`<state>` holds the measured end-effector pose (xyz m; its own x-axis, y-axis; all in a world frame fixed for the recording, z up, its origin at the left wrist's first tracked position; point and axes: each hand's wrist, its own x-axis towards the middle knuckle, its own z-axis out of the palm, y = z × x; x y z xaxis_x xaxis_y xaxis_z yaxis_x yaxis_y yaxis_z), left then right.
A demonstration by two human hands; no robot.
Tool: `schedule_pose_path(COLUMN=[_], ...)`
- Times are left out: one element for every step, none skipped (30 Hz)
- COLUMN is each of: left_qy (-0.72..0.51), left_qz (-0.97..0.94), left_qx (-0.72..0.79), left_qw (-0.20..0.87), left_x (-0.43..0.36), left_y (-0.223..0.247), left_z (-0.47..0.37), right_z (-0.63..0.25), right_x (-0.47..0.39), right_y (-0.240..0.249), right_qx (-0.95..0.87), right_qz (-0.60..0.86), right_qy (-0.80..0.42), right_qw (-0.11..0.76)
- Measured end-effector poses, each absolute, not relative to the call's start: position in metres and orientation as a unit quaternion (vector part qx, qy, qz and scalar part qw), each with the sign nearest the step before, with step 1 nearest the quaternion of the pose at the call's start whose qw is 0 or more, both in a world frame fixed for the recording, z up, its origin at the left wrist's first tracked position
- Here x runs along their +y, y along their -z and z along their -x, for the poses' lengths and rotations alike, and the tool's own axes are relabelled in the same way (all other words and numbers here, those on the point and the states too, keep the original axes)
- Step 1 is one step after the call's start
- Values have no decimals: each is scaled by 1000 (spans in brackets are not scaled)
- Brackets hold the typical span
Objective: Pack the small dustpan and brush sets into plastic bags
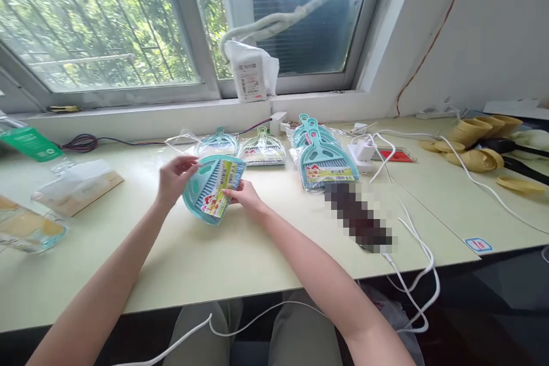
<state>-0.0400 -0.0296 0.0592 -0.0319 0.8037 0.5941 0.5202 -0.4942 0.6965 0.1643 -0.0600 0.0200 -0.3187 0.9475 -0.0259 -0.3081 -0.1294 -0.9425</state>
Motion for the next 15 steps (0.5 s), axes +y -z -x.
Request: schedule_pose_path(left_qy=[-516,-511,-513,-521,-531,-536,-535,-527,-517,-509,-504,-504,-508,-516,-525], left_qz=[-702,-713,-717,-713,-706,-700,-698,-701,-708,-714,-719,-721,-720,-717,-713], left_qx=[473,465,461,461,463,468,473,477,478,478,477,474,470,465,460], left_qw=[130,117,103,89,76,66,59,54,51,50,51,52,54,56,58], left_x=[-31,-32,-33,-34,-34,-34,-33,-32,-32,-31,-30,-30,-30,-31,-32], left_y=[-59,-58,-58,-57,-57,-56,-55,-54,-53,-51,-50,-49,-48,-48,-49], left_z=[38,38,38,38,39,41,42,43,44,44,44,44,43,42,42], right_z=[-163,-163,-162,-163,-163,-165,-166,-167,-168,-170,-170,-171,-171,-172,-172], right_x=[-60,-59,-59,-58,-57,-56,-55,-54,-54,-54,-54,-54,-54,-54,-53], right_y=[-19,-17,-16,-14,-13,-13,-12,-12,-12,-12,-12,-12,-12,-12,-11], right_qx=[-454,-446,-437,-429,-423,-419,-418,-419,-422,-425,-429,-433,-437,-440,-443], right_qz=[346,348,350,352,352,350,346,344,343,344,348,352,355,356,355], right_qy=[-665,-662,-658,-653,-649,-645,-641,-638,-634,-631,-628,-625,-623,-623,-623], right_qw=[481,492,504,515,525,535,542,547,549,550,548,546,543,540,538])
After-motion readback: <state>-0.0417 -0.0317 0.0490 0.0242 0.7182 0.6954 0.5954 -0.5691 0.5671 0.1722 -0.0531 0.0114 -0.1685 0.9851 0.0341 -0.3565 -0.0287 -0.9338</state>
